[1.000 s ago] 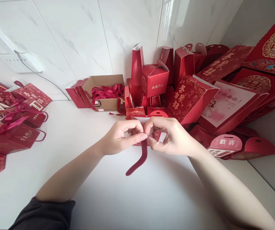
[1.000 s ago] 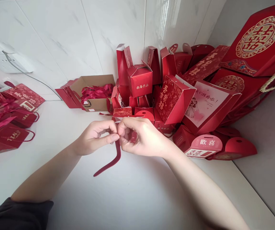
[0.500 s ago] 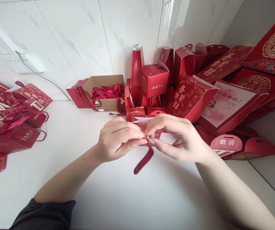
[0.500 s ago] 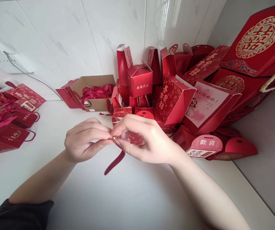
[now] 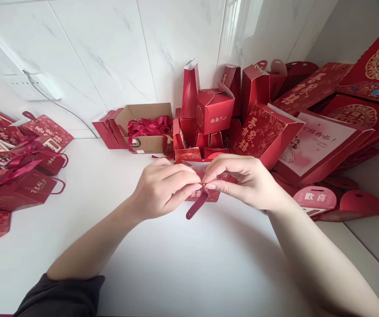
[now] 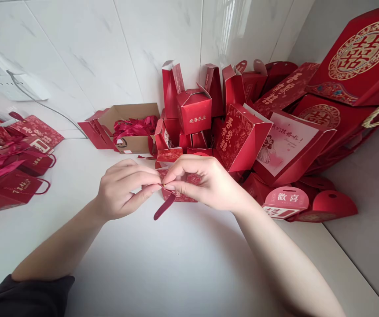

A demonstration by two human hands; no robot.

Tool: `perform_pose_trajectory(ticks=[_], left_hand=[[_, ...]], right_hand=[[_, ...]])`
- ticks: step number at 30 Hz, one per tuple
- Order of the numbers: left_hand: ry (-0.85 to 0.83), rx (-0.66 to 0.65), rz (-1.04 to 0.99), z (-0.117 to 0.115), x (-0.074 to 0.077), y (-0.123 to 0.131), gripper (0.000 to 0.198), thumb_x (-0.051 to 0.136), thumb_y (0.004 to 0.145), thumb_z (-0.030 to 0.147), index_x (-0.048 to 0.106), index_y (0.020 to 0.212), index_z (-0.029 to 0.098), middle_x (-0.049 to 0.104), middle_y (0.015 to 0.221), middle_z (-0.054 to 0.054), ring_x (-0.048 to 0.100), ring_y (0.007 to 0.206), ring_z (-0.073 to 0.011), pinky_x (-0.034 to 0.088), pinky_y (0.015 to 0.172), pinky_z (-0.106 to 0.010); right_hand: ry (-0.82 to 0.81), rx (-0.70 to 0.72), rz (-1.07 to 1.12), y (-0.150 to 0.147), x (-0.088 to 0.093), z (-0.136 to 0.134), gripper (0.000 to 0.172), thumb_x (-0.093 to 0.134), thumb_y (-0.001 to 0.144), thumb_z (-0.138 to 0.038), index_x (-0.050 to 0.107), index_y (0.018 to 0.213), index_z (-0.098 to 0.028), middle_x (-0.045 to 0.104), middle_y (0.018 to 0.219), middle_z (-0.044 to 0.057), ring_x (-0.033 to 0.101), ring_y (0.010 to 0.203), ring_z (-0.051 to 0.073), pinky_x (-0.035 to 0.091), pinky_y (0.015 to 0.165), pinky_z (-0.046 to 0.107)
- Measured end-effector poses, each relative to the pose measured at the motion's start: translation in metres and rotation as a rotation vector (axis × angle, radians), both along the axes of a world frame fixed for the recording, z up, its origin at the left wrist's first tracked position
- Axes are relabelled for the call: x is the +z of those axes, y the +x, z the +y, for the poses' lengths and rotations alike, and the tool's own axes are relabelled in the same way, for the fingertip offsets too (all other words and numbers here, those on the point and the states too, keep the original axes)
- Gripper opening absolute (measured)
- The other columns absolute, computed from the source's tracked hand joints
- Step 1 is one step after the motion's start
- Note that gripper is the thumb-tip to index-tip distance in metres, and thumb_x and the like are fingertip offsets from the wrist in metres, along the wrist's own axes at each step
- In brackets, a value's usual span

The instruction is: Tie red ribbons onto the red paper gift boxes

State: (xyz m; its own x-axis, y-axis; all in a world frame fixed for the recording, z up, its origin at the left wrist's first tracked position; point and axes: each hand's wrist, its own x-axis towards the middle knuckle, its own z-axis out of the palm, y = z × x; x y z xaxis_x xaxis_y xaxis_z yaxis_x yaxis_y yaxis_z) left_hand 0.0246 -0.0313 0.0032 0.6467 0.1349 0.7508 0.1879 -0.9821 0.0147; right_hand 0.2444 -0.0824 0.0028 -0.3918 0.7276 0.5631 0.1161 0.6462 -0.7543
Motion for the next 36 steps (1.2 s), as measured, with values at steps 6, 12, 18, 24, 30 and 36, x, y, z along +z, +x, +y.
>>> perform_pose_trajectory(ticks=[6, 12, 18, 24, 30, 36], left_hand=[[0.166, -0.058, -0.030, -0.007, 0.002, 0.002, 0.009, 0.060, 0.086, 0.015, 0.064, 0.093, 0.021, 0.075, 0.080, 0.001, 0.062, 0.059, -0.0103, 0.039, 0.059, -0.029], [0.457, 0.009, -0.157, -0.015, 0.003, 0.001, 0.010, 0.062, 0.082, 0.014, 0.064, 0.083, 0.024, 0.074, 0.078, 0.004, 0.056, 0.052, -0.0085, 0.038, 0.056, -0.029], [0.474, -0.029, -0.099, -0.014, 0.002, -0.002, 0.013, 0.070, 0.079, 0.015, 0.065, 0.086, 0.025, 0.075, 0.084, 0.003, 0.061, 0.059, -0.0077, 0.040, 0.056, -0.027], [0.442, -0.053, -0.075, -0.014, 0.003, -0.003, 0.007, 0.066, 0.083, 0.017, 0.066, 0.085, 0.023, 0.075, 0.079, 0.002, 0.060, 0.055, -0.0079, 0.041, 0.055, -0.027], [0.411, -0.051, -0.052, -0.015, 0.003, -0.002, 0.010, 0.060, 0.086, 0.018, 0.067, 0.088, 0.024, 0.074, 0.077, 0.002, 0.058, 0.054, -0.0090, 0.042, 0.055, -0.027], [0.371, -0.053, -0.084, -0.014, 0.003, 0.000, 0.012, 0.059, 0.083, 0.013, 0.065, 0.085, 0.023, 0.075, 0.075, 0.004, 0.060, 0.052, -0.0081, 0.040, 0.053, -0.028]], right_hand=[[-0.092, 0.210, 0.107, -0.002, -0.007, 0.004, 0.004, 0.073, 0.084, -0.017, 0.070, 0.087, -0.016, 0.069, 0.082, 0.003, 0.067, 0.078, 0.015, 0.058, 0.072, 0.032], [0.034, 0.174, 0.158, -0.009, -0.006, -0.002, 0.006, 0.074, 0.083, -0.015, 0.070, 0.085, -0.017, 0.070, 0.081, 0.003, 0.067, 0.079, 0.016, 0.059, 0.070, 0.032], [0.131, 0.158, 0.053, -0.003, 0.004, -0.009, 0.009, 0.074, 0.083, -0.013, 0.070, 0.089, -0.018, 0.071, 0.083, 0.004, 0.069, 0.080, 0.016, 0.060, 0.073, 0.032], [0.086, 0.175, 0.025, -0.002, 0.005, -0.010, 0.008, 0.073, 0.083, -0.013, 0.069, 0.088, -0.017, 0.070, 0.083, 0.004, 0.068, 0.078, 0.015, 0.060, 0.072, 0.030], [0.047, 0.176, 0.014, -0.003, 0.004, -0.009, 0.005, 0.073, 0.084, -0.017, 0.068, 0.087, -0.017, 0.070, 0.082, 0.004, 0.068, 0.078, 0.015, 0.060, 0.072, 0.030], [0.012, 0.189, 0.055, -0.004, 0.001, -0.008, 0.007, 0.073, 0.083, -0.015, 0.068, 0.087, -0.017, 0.069, 0.082, 0.003, 0.067, 0.079, 0.016, 0.060, 0.072, 0.032]])
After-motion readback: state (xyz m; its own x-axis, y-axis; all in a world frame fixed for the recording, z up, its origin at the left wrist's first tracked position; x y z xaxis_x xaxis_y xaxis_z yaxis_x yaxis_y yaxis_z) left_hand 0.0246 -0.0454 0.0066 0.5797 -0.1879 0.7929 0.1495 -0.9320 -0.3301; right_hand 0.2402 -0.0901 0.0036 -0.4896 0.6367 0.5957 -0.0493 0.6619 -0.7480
